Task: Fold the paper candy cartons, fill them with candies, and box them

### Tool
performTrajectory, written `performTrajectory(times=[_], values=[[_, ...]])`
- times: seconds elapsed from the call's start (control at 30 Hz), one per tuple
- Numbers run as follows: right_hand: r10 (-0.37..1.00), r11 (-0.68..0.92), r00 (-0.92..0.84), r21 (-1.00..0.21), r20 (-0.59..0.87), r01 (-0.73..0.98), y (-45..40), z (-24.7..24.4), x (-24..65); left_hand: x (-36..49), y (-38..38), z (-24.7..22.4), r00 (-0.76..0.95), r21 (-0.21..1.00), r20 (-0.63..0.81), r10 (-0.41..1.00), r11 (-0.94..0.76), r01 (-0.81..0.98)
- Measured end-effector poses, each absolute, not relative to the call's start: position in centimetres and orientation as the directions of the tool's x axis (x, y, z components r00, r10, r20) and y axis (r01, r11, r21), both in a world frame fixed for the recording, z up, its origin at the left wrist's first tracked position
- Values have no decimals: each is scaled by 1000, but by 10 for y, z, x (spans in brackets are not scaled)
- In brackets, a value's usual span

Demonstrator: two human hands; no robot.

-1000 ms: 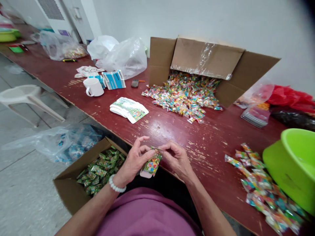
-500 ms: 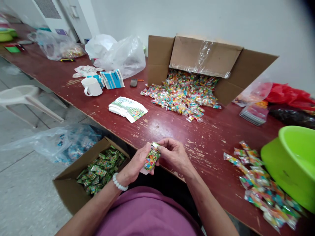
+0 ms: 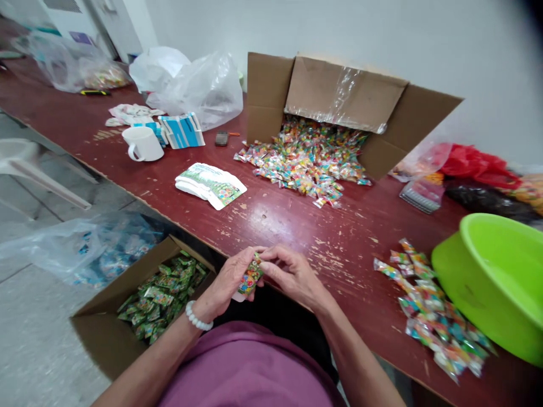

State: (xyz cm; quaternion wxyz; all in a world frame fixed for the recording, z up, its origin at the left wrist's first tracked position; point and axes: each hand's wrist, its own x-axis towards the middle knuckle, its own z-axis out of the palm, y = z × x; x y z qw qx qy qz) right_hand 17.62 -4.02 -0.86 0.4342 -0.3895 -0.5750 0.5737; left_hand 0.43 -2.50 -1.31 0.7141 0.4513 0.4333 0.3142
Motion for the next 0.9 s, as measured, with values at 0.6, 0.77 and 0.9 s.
performTrajectory(times=[0.6, 0.77, 0.9], values=[[965, 9, 65, -275, 256, 961, 84, -74, 290, -63, -33, -41, 564, 845, -505, 653, 509, 167], [955, 154, -71, -276, 288, 949, 44, -85, 264, -113, -16, -46, 582, 775, -618, 529, 285, 564], [943, 179, -62, -338, 328, 924, 36, -83, 269, -118, -11, -50, 687, 811, -584, 432, 343, 474]])
